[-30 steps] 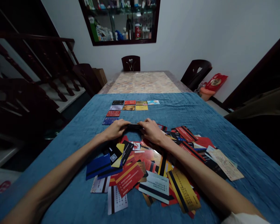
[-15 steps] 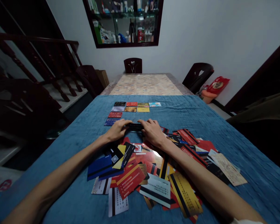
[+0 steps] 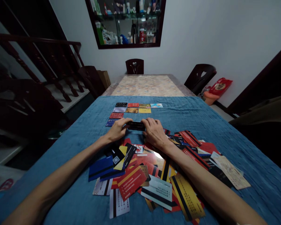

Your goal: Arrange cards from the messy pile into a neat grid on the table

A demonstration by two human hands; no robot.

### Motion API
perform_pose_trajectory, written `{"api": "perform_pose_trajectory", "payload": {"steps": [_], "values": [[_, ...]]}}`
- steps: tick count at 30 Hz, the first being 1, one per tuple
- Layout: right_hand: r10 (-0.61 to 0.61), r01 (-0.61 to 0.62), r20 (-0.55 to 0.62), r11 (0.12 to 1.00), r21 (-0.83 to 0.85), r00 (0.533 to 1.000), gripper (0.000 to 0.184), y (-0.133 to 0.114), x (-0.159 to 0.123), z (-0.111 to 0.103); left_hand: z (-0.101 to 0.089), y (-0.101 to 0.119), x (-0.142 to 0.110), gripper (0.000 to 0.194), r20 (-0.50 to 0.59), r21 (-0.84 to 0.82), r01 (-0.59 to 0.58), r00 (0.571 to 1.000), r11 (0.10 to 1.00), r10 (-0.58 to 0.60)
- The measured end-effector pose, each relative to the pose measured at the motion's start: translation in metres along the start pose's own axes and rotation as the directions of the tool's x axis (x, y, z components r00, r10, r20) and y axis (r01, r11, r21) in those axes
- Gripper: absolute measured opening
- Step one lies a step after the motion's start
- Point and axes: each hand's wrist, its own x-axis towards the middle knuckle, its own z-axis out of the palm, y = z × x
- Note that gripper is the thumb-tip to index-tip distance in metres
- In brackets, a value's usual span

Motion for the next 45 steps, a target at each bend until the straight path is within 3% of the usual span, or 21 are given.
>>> {"api": "perform_pose_trajectory", "payload": {"steps": [12, 20, 25, 30, 36, 45], "values": [[-0.035, 0.032, -0.075, 0.999, -0.041, 0.997, 0.031, 0.002, -0.001, -0.005, -0.004, 0.005, -0.001, 0.038, -0.028, -0.042, -0.008, 1.0, 0.999, 0.007], [-0.118, 0.1, -0.257, 0.992, -0.082, 0.959, 0.03, 0.007, -0.001, -0.001, 0.002, 0.003, -0.001, 0.031, -0.138, -0.108, 0.018, 0.99, 0.994, -0.033], [-0.146, 0.134, -0.228, 0.989, -0.068, 0.963, 0.032, 0.009, 0.006, -0.009, 0.0, -0.001, 0.001, 0.03, -0.147, -0.072, 0.002, 0.989, 0.997, -0.013], [-0.153, 0.148, -0.177, 0.988, -0.04, 0.972, 0.04, 0.016, 0.025, -0.014, -0.011, -0.01, 0.007, 0.042, -0.163, -0.049, -0.074, 0.984, 0.996, 0.065], [-0.192, 0.197, -0.159, 0.98, 0.017, 0.968, 0.046, 0.021, 0.059, -0.011, -0.035, -0.033, 0.018, 0.063, -0.068, 0.021, -0.135, 0.988, 0.991, 0.136], [-0.19, 0.196, -0.058, 0.974, 0.115, 0.98, 0.051, 0.024, 0.119, 0.01, -0.06, -0.083, 0.044, 0.057, -0.009, 0.135, -0.145, 0.989, 0.98, 0.148]]}}
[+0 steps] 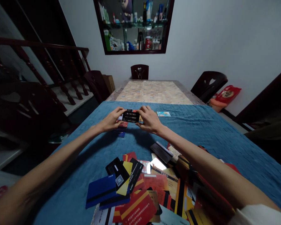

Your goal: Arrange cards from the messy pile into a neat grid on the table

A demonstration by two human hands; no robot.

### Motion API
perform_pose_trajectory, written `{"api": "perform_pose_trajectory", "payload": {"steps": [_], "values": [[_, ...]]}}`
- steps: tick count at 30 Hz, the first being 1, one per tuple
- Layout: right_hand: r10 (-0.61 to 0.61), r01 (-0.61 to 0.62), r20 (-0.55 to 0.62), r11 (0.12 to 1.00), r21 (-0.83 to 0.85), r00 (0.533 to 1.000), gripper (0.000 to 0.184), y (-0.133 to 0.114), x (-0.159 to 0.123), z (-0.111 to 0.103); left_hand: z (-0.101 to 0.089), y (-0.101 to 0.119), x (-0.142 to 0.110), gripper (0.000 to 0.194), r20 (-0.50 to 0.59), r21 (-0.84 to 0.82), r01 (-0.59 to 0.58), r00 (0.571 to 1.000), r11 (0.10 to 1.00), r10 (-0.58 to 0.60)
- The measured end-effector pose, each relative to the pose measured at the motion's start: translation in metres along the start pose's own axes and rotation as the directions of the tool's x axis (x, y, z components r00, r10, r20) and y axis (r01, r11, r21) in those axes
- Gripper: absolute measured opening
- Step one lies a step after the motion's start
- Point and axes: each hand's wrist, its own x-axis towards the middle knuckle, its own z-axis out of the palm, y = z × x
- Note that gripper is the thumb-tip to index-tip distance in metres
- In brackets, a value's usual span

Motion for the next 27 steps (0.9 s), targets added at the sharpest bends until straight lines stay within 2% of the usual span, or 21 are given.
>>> {"api": "perform_pose_trajectory", "payload": {"steps": [4, 12, 21, 27], "values": [[0.009, -0.009, 0.042, 1.0, -0.008, 0.999, 0.048, 0.009, 0.025, 0.012, -0.002, -0.025, 0.012, 0.056, 0.03, 0.045, 0.018, 0.999, 0.999, -0.019], [0.113, -0.113, 0.158, 0.994, -0.005, 0.981, 0.05, 0.028, 0.067, 0.049, 0.004, -0.067, 0.038, 0.048, 0.142, 0.129, 0.131, 0.979, 0.983, -0.149], [0.202, -0.207, 0.294, 0.978, -0.015, 0.934, 0.051, 0.04, 0.099, 0.077, 0.014, -0.099, 0.06, 0.046, 0.254, 0.246, 0.27, 0.909, 0.931, -0.331], [0.24, -0.233, 0.357, 0.97, -0.064, 0.903, 0.047, 0.043, 0.111, 0.088, 0.019, -0.115, 0.071, 0.041, 0.335, 0.299, 0.284, 0.863, 0.911, -0.379]]}}
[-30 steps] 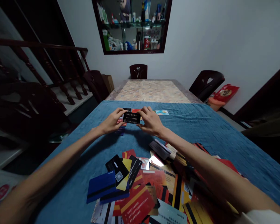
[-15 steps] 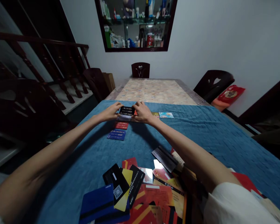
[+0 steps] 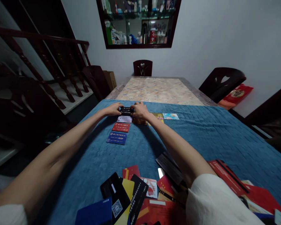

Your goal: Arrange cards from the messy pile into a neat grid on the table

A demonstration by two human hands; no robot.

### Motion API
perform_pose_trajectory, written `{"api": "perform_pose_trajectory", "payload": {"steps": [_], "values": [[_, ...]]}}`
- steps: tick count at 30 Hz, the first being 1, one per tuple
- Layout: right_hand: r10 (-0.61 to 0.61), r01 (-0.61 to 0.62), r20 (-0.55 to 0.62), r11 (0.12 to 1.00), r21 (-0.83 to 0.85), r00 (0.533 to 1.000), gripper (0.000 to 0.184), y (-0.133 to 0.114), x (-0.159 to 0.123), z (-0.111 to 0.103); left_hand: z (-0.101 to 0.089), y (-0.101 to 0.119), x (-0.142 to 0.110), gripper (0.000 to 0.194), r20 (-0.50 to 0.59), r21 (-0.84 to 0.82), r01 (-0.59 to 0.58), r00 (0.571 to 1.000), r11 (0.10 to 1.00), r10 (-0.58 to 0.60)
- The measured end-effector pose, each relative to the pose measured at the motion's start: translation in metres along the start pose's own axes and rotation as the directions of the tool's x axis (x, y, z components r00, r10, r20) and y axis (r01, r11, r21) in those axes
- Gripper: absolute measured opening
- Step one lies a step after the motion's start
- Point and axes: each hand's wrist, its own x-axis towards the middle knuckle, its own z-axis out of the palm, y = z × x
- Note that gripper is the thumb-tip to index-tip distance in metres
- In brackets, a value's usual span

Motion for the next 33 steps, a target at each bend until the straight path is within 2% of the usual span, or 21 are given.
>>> {"api": "perform_pose_trajectory", "payload": {"steps": [11, 18, 27, 33], "values": [[0.042, -0.039, 0.103, 0.999, -0.026, 0.994, 0.048, 0.004, 0.009, 0.007, 0.008, -0.009, 0.02, 0.041, 0.127, -0.011, 0.014, 0.992, 1.0, -0.013], [0.025, -0.021, 0.122, 0.999, -0.034, 0.992, 0.048, 0.007, 0.013, 0.009, 0.008, -0.008, 0.017, 0.039, 0.134, -0.007, 0.011, 0.991, 1.0, -0.01], [0.005, 0.004, 0.159, 0.999, -0.054, 0.987, 0.047, 0.004, 0.015, 0.005, 0.011, -0.007, 0.012, 0.055, 0.094, -0.073, 0.04, 0.995, 0.997, -0.033], [-0.011, 0.024, 0.17, 0.997, -0.074, 0.985, 0.047, 0.0, 0.012, 0.0, 0.009, -0.004, 0.006, 0.056, 0.1, -0.107, 0.053, 0.994, 0.993, -0.042]]}}
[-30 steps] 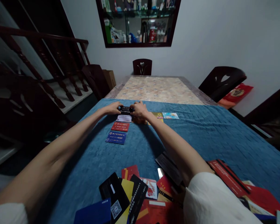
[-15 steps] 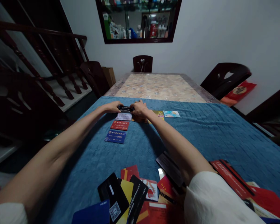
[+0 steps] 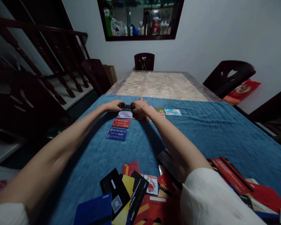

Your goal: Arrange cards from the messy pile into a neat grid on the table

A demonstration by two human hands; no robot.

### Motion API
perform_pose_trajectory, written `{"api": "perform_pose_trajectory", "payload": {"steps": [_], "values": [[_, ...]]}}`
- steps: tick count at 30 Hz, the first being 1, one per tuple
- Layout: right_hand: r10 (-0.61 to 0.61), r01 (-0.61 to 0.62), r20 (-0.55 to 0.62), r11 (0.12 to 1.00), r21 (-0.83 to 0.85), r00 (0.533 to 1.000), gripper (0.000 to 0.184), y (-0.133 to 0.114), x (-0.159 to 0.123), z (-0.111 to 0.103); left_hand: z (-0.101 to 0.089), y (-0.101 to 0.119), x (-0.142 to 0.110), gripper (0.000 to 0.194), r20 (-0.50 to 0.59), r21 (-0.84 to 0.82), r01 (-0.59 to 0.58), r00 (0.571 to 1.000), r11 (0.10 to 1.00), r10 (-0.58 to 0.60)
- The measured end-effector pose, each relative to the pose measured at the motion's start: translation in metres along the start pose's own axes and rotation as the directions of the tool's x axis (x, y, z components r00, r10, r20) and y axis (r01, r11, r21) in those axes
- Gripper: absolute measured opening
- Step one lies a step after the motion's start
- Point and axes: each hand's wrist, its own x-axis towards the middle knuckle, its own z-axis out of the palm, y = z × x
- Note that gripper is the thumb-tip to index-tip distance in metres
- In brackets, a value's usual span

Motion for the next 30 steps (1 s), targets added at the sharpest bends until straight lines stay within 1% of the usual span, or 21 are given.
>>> {"api": "perform_pose_trajectory", "payload": {"steps": [3, 6, 8, 12, 15, 18, 21, 24, 27, 30], "values": [[0.0, 0.0, 0.011, 1.0, -0.008, 1.0, 0.049, 0.001, 0.0, -0.002, 0.002, 0.001, -0.006, 0.059, -0.058, -0.011, 0.026, 0.998, 1.0, -0.027], [-0.003, 0.003, -0.002, 1.0, -0.008, 1.0, 0.05, 0.003, -0.002, -0.005, 0.006, 0.003, -0.015, 0.057, -0.152, -0.05, 0.043, 0.987, 0.998, -0.05], [-0.005, 0.005, -0.019, 1.0, -0.011, 1.0, 0.05, 0.005, -0.005, -0.008, 0.009, 0.006, -0.023, 0.055, -0.224, -0.089, 0.041, 0.973, 0.995, -0.06], [-0.034, 0.033, -0.056, 0.999, -0.03, 0.998, 0.047, 0.004, -0.023, -0.014, 0.017, 0.02, -0.044, 0.047, -0.361, -0.144, 0.012, 0.93, 0.99, -0.064], [-0.087, 0.082, -0.099, 0.995, -0.047, 0.991, 0.044, -0.001, -0.045, -0.014, 0.026, 0.036, -0.064, 0.041, -0.42, -0.177, -0.038, 0.907, 0.983, -0.041], [-0.139, 0.134, -0.165, 0.99, -0.043, 0.976, 0.039, -0.009, -0.07, -0.012, 0.034, 0.054, -0.087, 0.038, -0.437, -0.18, -0.056, 0.899, 0.982, -0.029], [-0.194, 0.189, -0.176, 0.981, -0.04, 0.965, 0.035, -0.017, -0.098, -0.009, 0.039, 0.069, -0.109, 0.036, -0.44, -0.175, -0.068, 0.898, 0.982, -0.016], [-0.252, 0.252, -0.22, 0.967, -0.027, 0.943, 0.033, -0.027, -0.126, -0.004, 0.042, 0.082, -0.131, 0.033, -0.436, -0.172, -0.079, 0.9, 0.982, -0.004], [-0.311, 0.324, -0.263, 0.946, 0.003, 0.913, 0.029, -0.039, -0.153, 0.004, 0.044, 0.093, -0.15, 0.03, -0.423, -0.155, -0.088, 0.906, 0.984, 0.015], [-0.389, 0.421, -0.313, 0.906, 0.037, 0.866, 0.026, -0.054, -0.179, 0.012, 0.048, 0.103, -0.167, 0.03, -0.408, -0.138, -0.113, 0.912, 0.984, 0.048]]}}
